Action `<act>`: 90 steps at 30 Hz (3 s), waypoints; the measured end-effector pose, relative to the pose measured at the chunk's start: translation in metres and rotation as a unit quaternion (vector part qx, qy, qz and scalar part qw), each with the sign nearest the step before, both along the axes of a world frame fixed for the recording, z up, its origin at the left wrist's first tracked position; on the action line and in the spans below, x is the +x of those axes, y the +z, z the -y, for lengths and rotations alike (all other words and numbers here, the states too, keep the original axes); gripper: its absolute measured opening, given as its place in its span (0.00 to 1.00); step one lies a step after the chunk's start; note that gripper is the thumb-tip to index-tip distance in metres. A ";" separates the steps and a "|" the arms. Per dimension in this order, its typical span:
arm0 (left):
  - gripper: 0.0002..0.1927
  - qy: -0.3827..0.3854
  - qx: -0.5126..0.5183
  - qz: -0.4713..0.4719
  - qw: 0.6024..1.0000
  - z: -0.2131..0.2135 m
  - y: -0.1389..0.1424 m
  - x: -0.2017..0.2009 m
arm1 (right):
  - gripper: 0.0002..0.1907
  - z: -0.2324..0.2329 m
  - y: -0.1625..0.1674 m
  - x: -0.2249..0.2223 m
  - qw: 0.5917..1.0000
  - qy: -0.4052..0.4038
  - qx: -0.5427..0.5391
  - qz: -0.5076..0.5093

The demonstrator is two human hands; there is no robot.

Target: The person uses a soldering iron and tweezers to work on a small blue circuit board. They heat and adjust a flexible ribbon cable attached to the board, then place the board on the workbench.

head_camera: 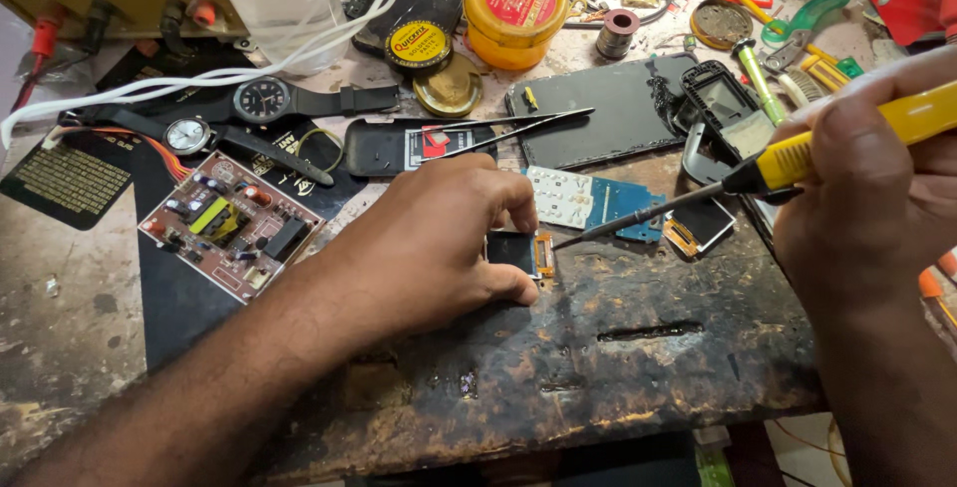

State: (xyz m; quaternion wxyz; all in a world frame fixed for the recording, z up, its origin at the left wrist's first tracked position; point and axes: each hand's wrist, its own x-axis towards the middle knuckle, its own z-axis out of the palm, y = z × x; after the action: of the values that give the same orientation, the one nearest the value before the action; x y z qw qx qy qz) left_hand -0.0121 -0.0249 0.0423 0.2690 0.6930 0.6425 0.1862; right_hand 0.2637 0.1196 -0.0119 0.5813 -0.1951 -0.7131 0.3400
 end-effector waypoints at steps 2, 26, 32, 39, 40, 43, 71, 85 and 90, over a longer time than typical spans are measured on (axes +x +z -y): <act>0.28 -0.002 0.003 0.001 1.000 0.000 0.001 -0.001 | 0.13 0.000 0.000 0.000 1.000 0.004 -0.001 0.003; 0.27 -0.003 -0.016 -0.004 1.000 0.000 -0.003 0.000 | 0.14 -0.004 -0.001 0.005 0.999 -0.009 -0.012 0.035; 0.28 -0.009 0.013 -0.003 1.000 0.000 -0.003 -0.001 | 0.13 -0.001 0.000 0.004 0.997 -0.036 -0.017 0.059; 0.28 -0.005 0.014 -0.002 1.000 0.000 -0.004 -0.002 | 0.12 -0.003 -0.003 0.011 0.997 -0.020 -0.046 0.065; 0.28 -0.007 0.019 0.000 1.000 0.001 -0.004 -0.002 | 0.12 -0.004 -0.003 0.011 0.996 -0.018 -0.052 0.067; 0.28 -0.012 0.030 0.004 0.999 0.001 -0.005 -0.002 | 0.13 -0.005 -0.001 0.010 0.995 -0.018 -0.065 0.071; 0.28 -0.020 0.039 0.011 0.999 0.001 -0.008 -0.004 | 0.10 -0.009 0.000 0.016 0.985 -0.052 -0.133 0.101; 0.28 -0.022 0.050 0.009 0.998 0.001 -0.008 -0.004 | 0.11 -0.008 0.000 0.017 0.986 -0.048 -0.120 0.105; 0.28 -0.015 0.034 0.006 0.999 0.002 -0.010 -0.004 | 0.11 -0.008 0.000 0.019 0.986 -0.047 -0.119 0.106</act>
State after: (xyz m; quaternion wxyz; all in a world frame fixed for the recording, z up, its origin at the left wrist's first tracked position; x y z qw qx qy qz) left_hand -0.0160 -0.0265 0.0325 0.2519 0.7105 0.6233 0.2081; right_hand 0.2822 0.1272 -0.0117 0.4905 -0.3313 -0.7152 0.3717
